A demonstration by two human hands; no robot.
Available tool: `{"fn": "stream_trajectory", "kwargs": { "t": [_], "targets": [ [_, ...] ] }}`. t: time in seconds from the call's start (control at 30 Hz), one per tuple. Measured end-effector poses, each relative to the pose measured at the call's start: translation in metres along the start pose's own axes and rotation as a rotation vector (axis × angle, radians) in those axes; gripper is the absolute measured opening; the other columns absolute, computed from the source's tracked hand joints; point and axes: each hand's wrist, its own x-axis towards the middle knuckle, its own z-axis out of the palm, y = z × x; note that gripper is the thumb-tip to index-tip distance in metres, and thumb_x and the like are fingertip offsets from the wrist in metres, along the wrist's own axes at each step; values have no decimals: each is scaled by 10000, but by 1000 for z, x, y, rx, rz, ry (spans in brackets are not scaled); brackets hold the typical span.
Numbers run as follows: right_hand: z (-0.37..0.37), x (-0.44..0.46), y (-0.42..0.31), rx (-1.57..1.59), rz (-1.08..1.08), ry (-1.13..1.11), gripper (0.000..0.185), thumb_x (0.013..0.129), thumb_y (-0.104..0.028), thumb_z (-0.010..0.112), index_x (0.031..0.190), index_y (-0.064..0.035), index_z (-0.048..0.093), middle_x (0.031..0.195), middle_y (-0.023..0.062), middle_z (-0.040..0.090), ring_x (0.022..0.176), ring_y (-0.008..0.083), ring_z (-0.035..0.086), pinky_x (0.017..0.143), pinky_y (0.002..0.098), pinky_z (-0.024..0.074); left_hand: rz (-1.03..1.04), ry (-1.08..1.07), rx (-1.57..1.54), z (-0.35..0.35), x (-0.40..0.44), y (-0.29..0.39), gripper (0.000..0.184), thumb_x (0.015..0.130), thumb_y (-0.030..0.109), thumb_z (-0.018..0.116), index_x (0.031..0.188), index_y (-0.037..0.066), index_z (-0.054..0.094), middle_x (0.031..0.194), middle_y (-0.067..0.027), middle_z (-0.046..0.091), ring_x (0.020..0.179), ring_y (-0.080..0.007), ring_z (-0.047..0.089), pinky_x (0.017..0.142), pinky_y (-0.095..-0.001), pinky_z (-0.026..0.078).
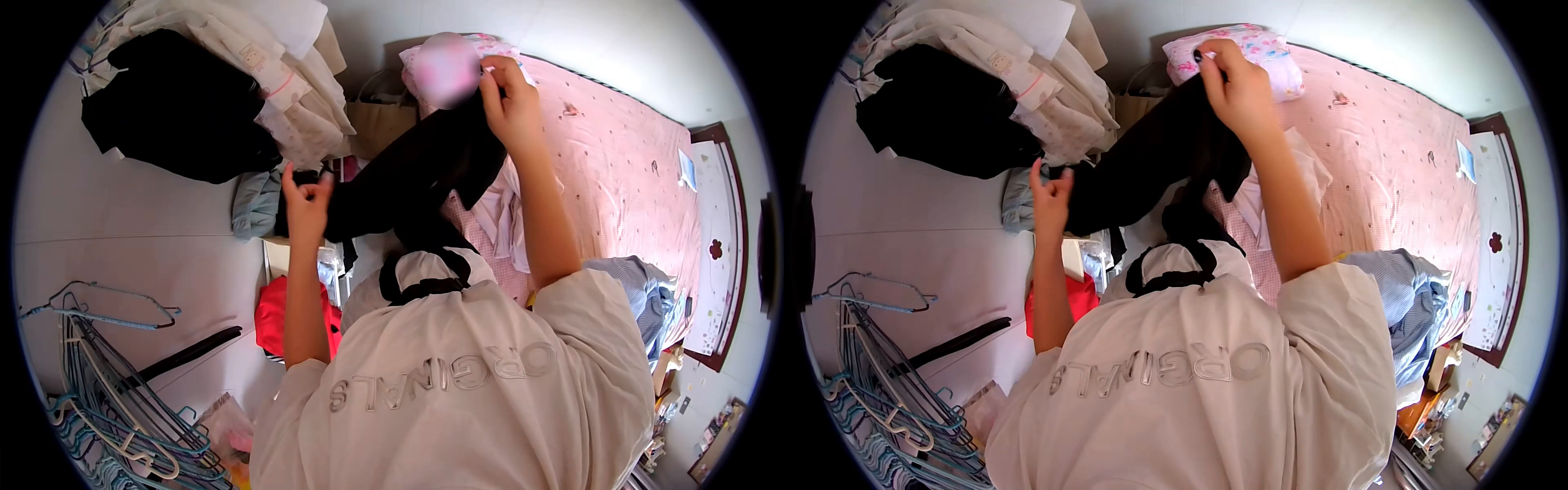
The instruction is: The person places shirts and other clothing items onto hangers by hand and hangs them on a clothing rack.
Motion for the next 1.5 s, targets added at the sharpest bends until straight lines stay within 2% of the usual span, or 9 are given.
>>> {"fn": "stream_trajectory", "kwargs": {
  "t": [0.17, 0.4, 0.57, 0.67, 0.77, 1.07, 1.27, 1.3, 1.5],
  "targets": [
    [7, 20, -8, -36, -229, -225, 253, 685, -251, 684, 837, -90, 560, 558, 40, 530, 478, 189, 523, 438, 271, 384, 289, -568, 343, -4, -19, 19, 591, 650, 290, 727, 1123, 8, 514, 806, -84, 527, 744, -231, 532, 728, -315, 421],
    [-8, 18, -1, -259, -277, -832, 212, 657, -194, 668, 828, -85, 605, 709, 79, 599, 676, 250, 577, 593, 330, 440, 209, -307, 731, -33, -15, 27, 292, 732, 240, 642, 719, -46, 584, 803, -134, 524, 709, -291, 524, 601, -355, 406],
    [-10, 12, 12, -360, -300, -634, 124, 716, -136, 601, 822, -72, 590, 732, 68, 595, 686, 250, 570, 604, 330, 443, 847, -90, 772, -37, -5, 28, 244, 723, 212, 644, 717, -29, 607, 809, -83, 567, 681, -228, 545, 612, -304, 423],
    [-9, 17, 17, -370, -301, -432, 115, 726, -117, 587, 830, -68, 584, 742, 69, 584, 689, 255, 564, 606, 334, 443, 148, -501, 189, -37, -10, 15, 205, 748, 176, 636, 756, -26, 600, 749, -42, 579, 649, -118, 524, 599, -238, 411],
    [-2, 20, 20, -393, -307, -302, 123, 724, -93, 583, 843, -64, 584, 747, 70, 558, 704, 257, 552, 614, 335, 440, -29, -520, -146, -25, -19, 33, 185, 779, 163, 617, 802, -20, 593, 651, 3, 538, 608, -54, 455, 562, -203, 380],
    [54, 11, 70, -487, -185, -39, 152, 693, -141, 607, 843, -117, 621, 733, 57, 567, 720, 245, 567, 622, 344, 457, -33, -392, -383, 20, -36, 93, 150, 792, 150, 610, 778, 2, 590, 658, 54, 519, 586, -18, 419, 516, -179, 345],
    [71, 5, 23, -213, 70, -47, 134, 789, -187, 537, 863, -103, 611, 638, 132, 593, 575, 317, 575, 521, 395, 452, 200, -651, -137, 63, -57, 84, 376, 780, 188, 618, 631, -1, 329, 563, -31, 248, 558, -70, 265, 454, -260, 281],
    [71, 4, 15, -134, 72, -30, 134, 795, -186, 534, 860, -96, 609, 631, 137, 591, 569, 324, 573, 522, 399, 452, 124, -806, 14, 63, -58, 86, 178, 806, 160, 591, 832, -15, 568, 683, -28, 535, 647, -40, 447, 557, -219, 388],
    [46, 12, -12, 377, 364, -247, 180, 840, -95, 456, 951, -31, 583, 747, 69, 607, 632, 153, 571, 562, 270, 451, 476, -692, 495, 79, -61, 60, 268, 767, 258, 613, 769, -4, 554, 675, -157, 512, 648, -245, 544, 576, -380, 416]
  ]
}}
